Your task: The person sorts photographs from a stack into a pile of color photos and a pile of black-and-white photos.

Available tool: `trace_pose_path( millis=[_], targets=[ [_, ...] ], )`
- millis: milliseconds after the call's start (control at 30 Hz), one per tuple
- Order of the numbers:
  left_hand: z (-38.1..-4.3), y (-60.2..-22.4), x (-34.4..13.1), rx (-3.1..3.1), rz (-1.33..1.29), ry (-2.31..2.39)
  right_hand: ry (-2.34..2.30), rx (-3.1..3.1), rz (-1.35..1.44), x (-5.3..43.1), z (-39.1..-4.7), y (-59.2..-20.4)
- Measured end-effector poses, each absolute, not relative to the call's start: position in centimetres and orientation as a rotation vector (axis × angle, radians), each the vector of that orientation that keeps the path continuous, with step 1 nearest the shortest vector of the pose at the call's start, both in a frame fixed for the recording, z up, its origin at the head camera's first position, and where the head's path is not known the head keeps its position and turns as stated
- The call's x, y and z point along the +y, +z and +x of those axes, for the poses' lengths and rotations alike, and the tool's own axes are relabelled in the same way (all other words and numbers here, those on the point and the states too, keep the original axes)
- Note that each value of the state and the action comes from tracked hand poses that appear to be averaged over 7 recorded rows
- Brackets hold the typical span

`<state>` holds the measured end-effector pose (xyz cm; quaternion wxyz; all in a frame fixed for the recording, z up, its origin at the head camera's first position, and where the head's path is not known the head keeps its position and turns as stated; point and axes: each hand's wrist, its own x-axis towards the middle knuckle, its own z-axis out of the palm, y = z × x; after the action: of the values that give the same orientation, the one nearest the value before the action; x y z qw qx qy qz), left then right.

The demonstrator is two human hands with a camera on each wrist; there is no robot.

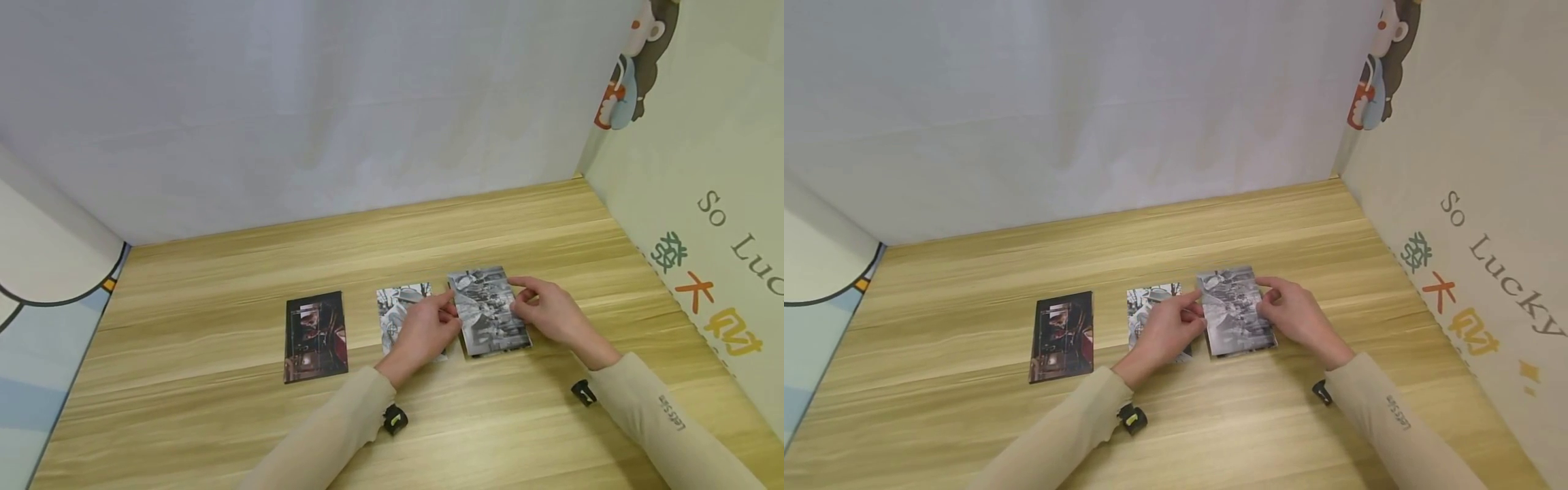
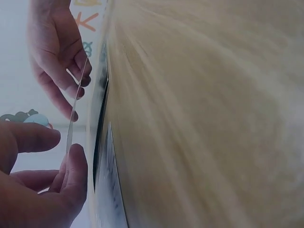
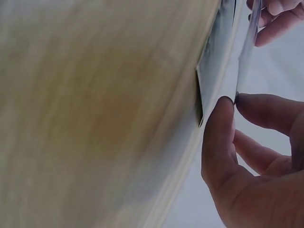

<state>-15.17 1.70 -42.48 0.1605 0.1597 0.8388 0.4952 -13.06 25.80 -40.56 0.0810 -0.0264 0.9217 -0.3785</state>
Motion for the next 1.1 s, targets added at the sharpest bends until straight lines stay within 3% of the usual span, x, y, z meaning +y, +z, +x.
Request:
trace_pose_path(
  millis=[1100],
  targets=[
    [-16.5, -42.0, 2.2, 2.455, 0.647, 1.065, -0.969, 2.706, -0.070, 26.3, -14.1, -40.5]
  ],
)
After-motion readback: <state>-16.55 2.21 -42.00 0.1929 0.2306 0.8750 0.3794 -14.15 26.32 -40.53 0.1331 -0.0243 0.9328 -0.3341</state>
